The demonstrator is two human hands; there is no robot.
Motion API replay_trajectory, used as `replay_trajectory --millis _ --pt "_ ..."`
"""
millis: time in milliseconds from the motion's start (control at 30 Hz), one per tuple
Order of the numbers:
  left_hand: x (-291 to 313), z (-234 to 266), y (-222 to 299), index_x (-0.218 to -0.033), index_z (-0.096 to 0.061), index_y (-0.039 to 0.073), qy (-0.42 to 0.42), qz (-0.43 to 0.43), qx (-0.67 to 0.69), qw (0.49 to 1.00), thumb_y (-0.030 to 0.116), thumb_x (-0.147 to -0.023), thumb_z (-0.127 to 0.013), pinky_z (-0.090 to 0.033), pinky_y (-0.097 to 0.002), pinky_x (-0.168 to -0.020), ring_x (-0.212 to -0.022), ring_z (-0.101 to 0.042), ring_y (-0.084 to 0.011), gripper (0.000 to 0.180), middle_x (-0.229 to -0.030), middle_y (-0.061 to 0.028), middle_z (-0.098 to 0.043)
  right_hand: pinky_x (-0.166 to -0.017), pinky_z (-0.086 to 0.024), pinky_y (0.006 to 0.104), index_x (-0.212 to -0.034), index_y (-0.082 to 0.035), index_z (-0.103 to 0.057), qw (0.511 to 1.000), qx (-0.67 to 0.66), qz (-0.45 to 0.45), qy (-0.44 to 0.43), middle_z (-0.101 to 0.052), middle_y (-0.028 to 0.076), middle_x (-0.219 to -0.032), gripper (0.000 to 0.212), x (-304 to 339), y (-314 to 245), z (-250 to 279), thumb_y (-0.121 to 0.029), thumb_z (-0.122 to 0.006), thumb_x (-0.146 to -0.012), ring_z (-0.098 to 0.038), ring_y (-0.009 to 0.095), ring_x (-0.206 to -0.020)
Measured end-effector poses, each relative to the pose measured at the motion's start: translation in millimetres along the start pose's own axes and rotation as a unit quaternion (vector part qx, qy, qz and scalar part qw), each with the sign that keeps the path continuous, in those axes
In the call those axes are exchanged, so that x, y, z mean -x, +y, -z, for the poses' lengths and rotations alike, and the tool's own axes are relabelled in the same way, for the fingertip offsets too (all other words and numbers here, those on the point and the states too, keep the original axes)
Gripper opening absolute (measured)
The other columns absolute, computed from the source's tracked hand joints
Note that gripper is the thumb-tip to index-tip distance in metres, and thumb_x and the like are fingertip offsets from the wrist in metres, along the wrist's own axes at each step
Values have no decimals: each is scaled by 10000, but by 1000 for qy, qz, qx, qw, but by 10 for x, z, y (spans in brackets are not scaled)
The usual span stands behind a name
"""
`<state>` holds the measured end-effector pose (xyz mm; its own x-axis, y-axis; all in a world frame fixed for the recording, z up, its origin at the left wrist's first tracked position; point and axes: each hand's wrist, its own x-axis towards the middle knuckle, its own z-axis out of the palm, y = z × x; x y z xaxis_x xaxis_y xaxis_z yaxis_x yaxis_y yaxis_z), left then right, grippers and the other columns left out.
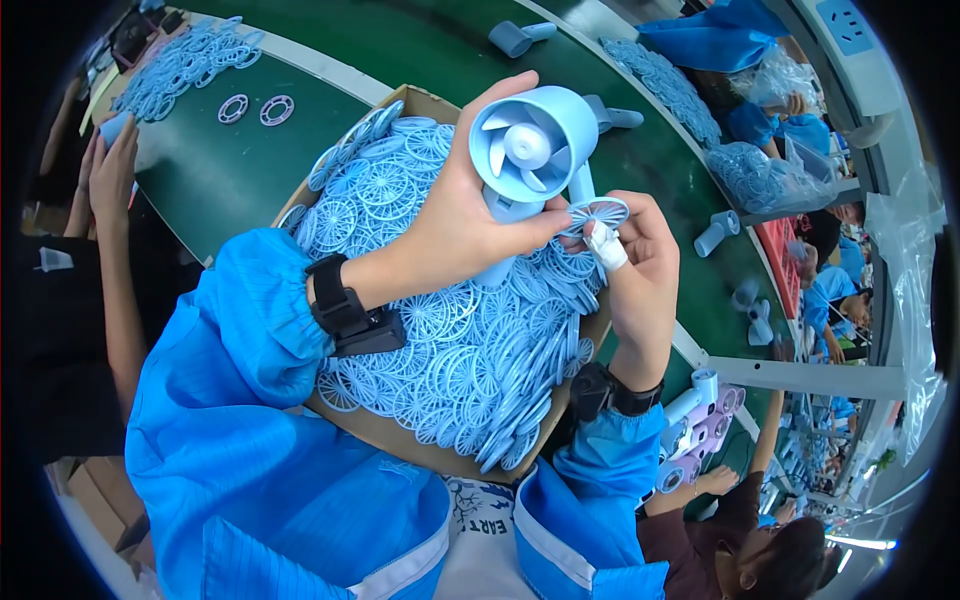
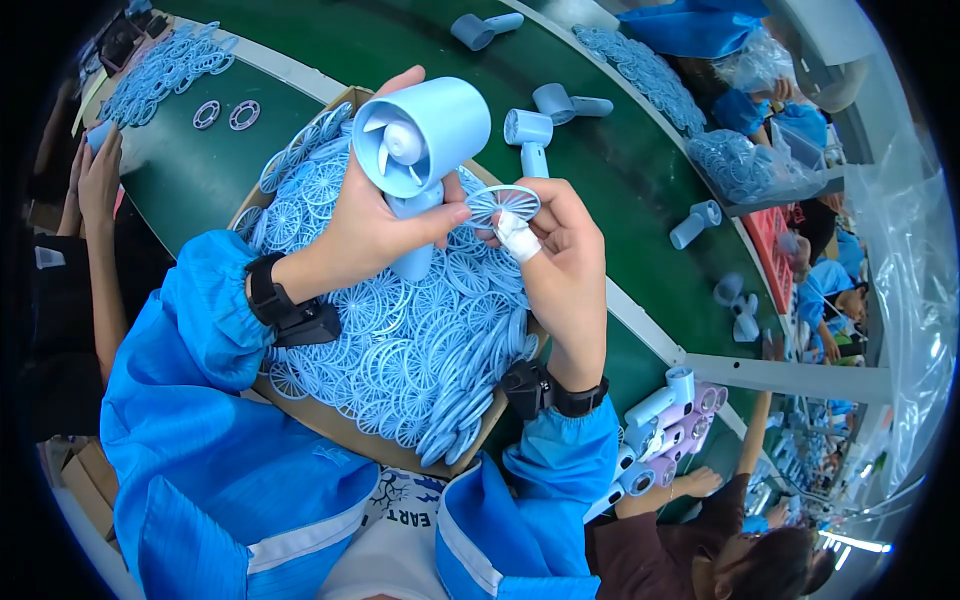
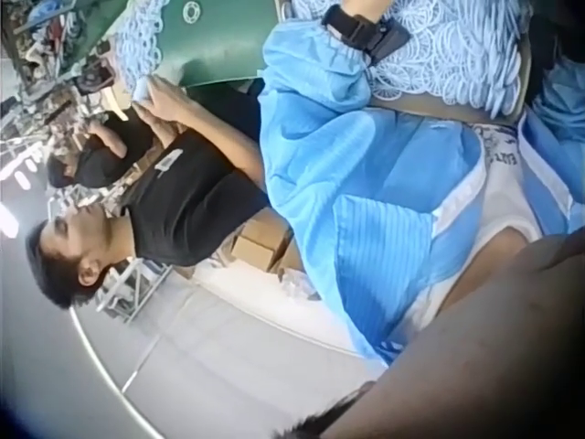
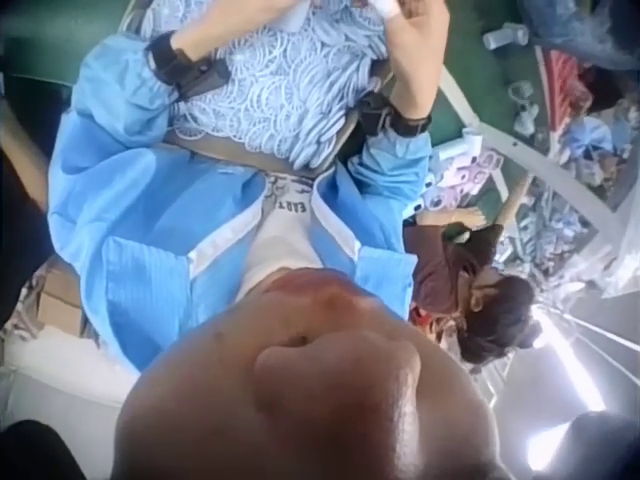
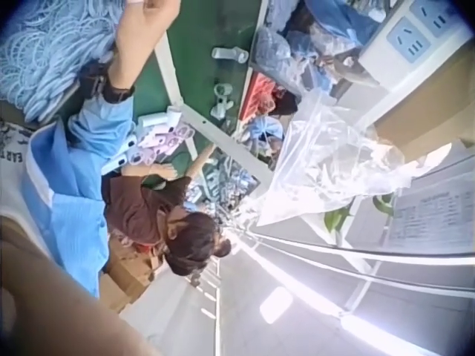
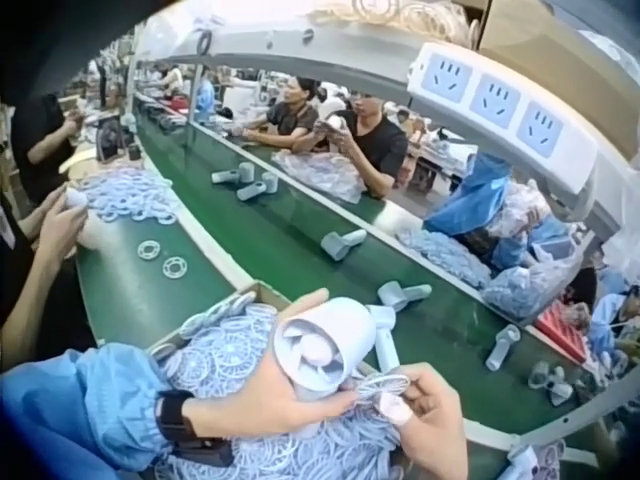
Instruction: The person assembles portable fans by hand, picking up a fan body and a plastic grille, pressing the grille onto the fan head, and placing the completed unit onto the assembly line.
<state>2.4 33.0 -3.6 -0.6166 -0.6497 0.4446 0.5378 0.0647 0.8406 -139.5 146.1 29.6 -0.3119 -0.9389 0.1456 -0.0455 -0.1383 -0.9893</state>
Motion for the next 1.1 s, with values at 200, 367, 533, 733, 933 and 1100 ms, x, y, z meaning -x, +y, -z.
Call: replay_trajectory --millis 200,367,533,733,933,1100 --pt "-12 26 5 -1478 -88 158 12 -25 -23 999 -41 -766 -681 -523 -263 -555 -734 -596 -134 947 -909 -115 -565 -780 -517 318 -1115 -22 -586 925 328 185 52 -636 132 -1027 313 39 -14 -153 -29 -674 -815 -642 250 -925" --pt "3 2 53 -1476 -90 154 27 -5 -5 1000 -40 -772 -676 -524 -263 -555 -734 -592 -133 937 -904 -113 -563 -848 -501 334 -1146 -34 -596 776 527 342 62 -600 135 -1164 452 48 -141 -107 -115 -769 -736 -628 245 -971" --pt "-8 -8 75 -1475 -88 155 20 34 57 998 -33 -784 -670 -524 -264 -556 -733 -594 -137 923 -918 -118 -564 -813 -518 345 -1060 -61 -661 731 581 356 15 -601 144 -1185 418 39 -114 -97 -119 -794 -668 -627 280 -995" --pt "27 -26 103 -1466 -110 165 3 36 86 996 -12 -782 -684 -507 -267 -586 -745 -609 -129 910 -930 -96 -599 -697 -550 316 -1028 -74 -684 743 554 367 79 -625 126 -1161 392 46 -53 -97 -113 -798 -654 -661 269 -923" --pt "8 -16 82 -1477 -60 160 6 24 76 997 6 -796 -687 -513 -269 -555 -716 -606 -147 938 -969 -130 -572 -667 -543 316 -1048 -98 -695 725 558 399 69 -626 138 -1137 474 5 -15 -68 -35 -764 -583 -666 273 -861" --pt "18 -42 87 -1483 -42 164 15 33 73 997 19 -821 -666 -516 -276 -565 -735 -605 -145 921 -991 -124 -570 -696 -535 341 -1062 -98 -691 725 559 397 63 -621 138 -1128 489 3 -30 -76 -52 -777 -583 -648 289 -878"
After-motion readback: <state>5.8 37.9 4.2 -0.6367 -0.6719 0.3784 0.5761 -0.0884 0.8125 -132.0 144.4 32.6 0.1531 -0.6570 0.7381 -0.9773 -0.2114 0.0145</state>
